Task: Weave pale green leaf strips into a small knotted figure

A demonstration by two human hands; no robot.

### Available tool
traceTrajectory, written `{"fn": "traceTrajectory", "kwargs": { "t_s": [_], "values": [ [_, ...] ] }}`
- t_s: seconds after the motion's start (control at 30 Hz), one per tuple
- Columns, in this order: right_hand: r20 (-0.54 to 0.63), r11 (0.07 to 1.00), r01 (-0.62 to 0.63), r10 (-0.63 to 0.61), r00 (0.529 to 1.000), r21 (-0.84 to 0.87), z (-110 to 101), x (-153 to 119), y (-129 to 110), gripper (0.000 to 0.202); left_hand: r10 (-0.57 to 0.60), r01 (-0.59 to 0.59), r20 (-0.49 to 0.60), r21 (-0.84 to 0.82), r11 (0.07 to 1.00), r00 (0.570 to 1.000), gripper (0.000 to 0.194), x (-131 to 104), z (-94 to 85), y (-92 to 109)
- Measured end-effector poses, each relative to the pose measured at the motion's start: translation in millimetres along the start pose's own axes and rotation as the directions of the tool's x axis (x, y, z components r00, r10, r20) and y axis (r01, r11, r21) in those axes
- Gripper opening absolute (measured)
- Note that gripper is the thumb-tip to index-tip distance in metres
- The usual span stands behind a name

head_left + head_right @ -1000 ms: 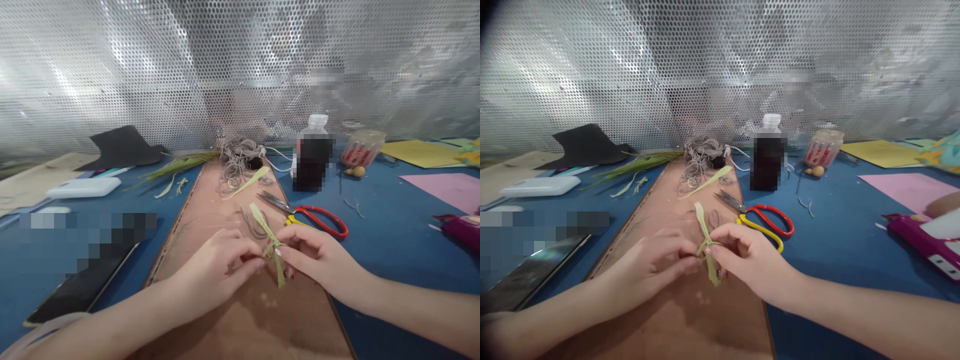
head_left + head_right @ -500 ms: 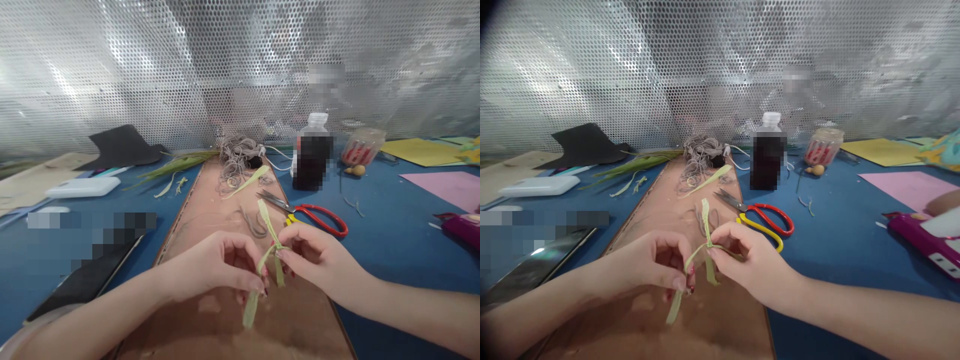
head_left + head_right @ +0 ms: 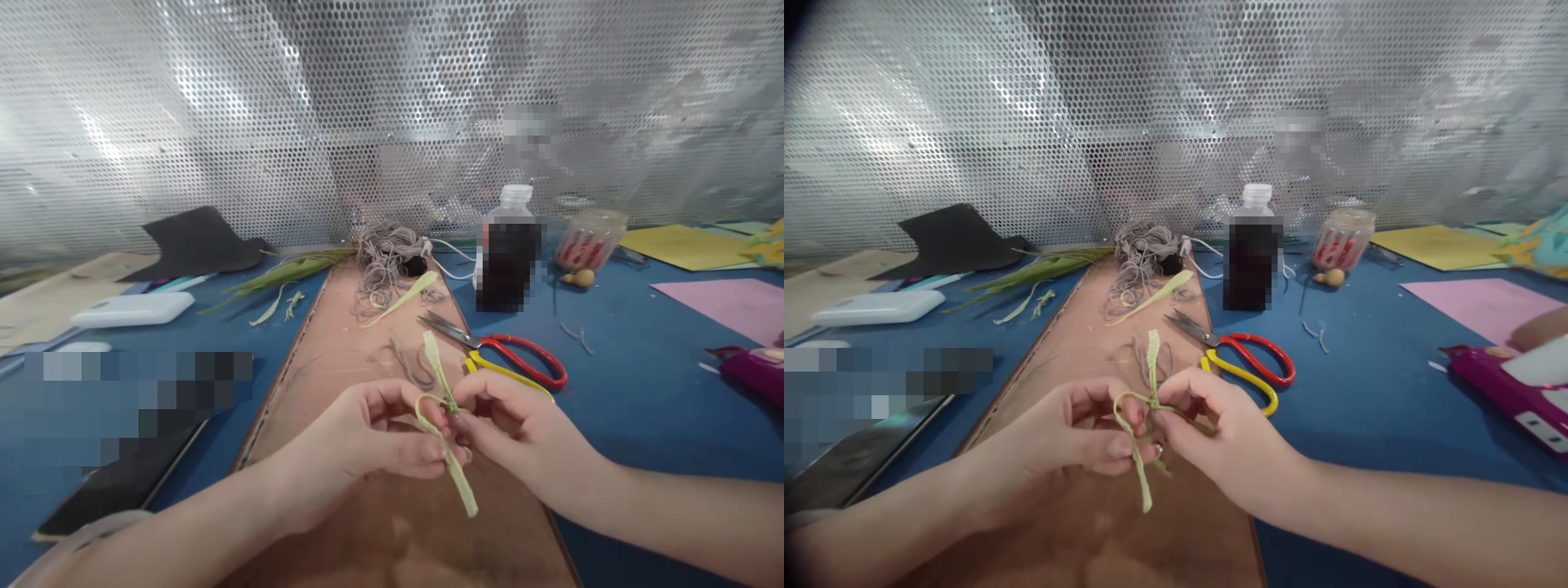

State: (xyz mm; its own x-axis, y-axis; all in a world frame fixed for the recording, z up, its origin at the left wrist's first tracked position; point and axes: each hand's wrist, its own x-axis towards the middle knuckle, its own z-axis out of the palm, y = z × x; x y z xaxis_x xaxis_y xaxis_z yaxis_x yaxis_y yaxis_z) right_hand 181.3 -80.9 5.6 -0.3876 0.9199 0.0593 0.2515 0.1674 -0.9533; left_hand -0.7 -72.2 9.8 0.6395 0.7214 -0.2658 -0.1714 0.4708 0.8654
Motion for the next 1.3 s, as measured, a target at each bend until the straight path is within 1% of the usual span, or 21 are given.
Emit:
{"fn": "traceTrajectory", "kwargs": {
  "t_s": [0.07,0.17,0.23,0.33,0.5,0.63,0.83,0.97,1.03,1.1,1.13,1.17,1.2,1.23,1.27,1.3],
  "values": [
    [0.017,1.000,-0.010,0.010,1.000,0.007,-0.5,0.1,0.7,0.007,0.010,-0.010,0.000,0.057,0.998,1.000,0.010,-1.1,0.4,-2.5],
    [0.001,0.999,-0.004,0.004,1.000,-0.035,-1.6,-0.3,2.2,0.007,0.048,-0.036,-0.078,0.157,0.987,0.996,0.011,0.3,-0.7,-5.4],
    [-0.008,0.999,0.004,-0.005,1.000,-0.050,-2.1,-1.1,2.7,0.007,0.049,-0.029,-0.126,0.156,0.987,0.991,0.014,2.6,-1.7,-6.0],
    [-0.006,0.999,0.013,-0.013,1.000,-0.038,-2.3,-2.4,2.6,0.007,0.018,0.000,-0.154,0.112,0.994,0.988,0.019,5.3,-2.8,-5.5],
    [-0.023,0.999,0.012,-0.013,1.000,-0.031,-2.4,-2.0,1.8,0.005,0.020,-0.009,-0.113,0.090,0.996,0.993,0.012,5.3,-2.4,-5.0],
    [-0.023,1.000,0.001,-0.001,1.000,-0.025,-2.4,-0.3,0.3,0.006,0.024,-0.015,-0.087,0.104,0.995,0.996,0.012,4.1,-2.3,-5.1],
    [-0.017,0.999,0.013,-0.014,1.000,-0.041,-2.0,-0.4,-0.6,0.008,0.042,-0.022,-0.084,0.228,0.973,0.996,0.010,3.3,-2.3,-4.5],
    [-0.015,0.999,0.012,-0.012,1.000,-0.038,-2.0,-1.3,1.0,0.007,0.044,-0.011,-0.096,0.317,0.948,0.994,0.014,2.8,-3.2,-4.0],
    [-0.010,0.999,0.018,-0.018,1.000,-0.027,-2.4,-2.3,1.3,0.007,0.055,-0.025,-0.072,0.368,0.929,0.996,0.016,1.8,-3.9,-2.2],
    [0.022,0.999,0.049,-0.049,0.999,-0.011,-3.6,-3.7,0.3,0.007,0.102,-0.089,-0.004,0.456,0.886,0.995,0.018,0.0,-4.5,0.0],
    [0.044,0.998,0.067,-0.067,0.997,-0.010,-4.5,-4.5,-0.9,0.007,0.147,-0.142,0.031,0.514,0.846,0.989,0.020,-1.2,-4.9,0.7],
    [0.068,0.996,0.086,-0.084,0.994,-0.015,-5.5,-5.3,-2.3,0.008,0.204,-0.196,0.054,0.588,0.785,0.977,0.024,-2.3,-5.3,1.0],
    [0.089,0.995,0.099,-0.096,0.991,-0.026,-6.5,-6.0,-3.8,0.009,0.284,-0.241,0.046,0.667,0.705,0.958,0.027,-3.6,-5.8,0.7],
    [0.106,0.994,0.106,-0.101,0.989,-0.037,-7.5,-6.5,-5.3,0.011,0.372,-0.265,0.022,0.739,0.619,0.928,0.027,-4.8,-6.5,-0.1],
    [0.116,0.993,0.107,-0.101,0.988,-0.047,-8.3,-6.9,-6.5,0.013,0.474,-0.289,0.000,0.793,0.537,0.880,0.024,-6.0,-7.3,-1.1],
    [0.119,0.992,0.109,-0.102,0.988,-0.056,-9.0,-7.1,-7.3,0.014,0.579,-0.315,-0.012,0.830,0.460,0.815,0.020,-7.4,-8.0,-2.2]
  ]
}}
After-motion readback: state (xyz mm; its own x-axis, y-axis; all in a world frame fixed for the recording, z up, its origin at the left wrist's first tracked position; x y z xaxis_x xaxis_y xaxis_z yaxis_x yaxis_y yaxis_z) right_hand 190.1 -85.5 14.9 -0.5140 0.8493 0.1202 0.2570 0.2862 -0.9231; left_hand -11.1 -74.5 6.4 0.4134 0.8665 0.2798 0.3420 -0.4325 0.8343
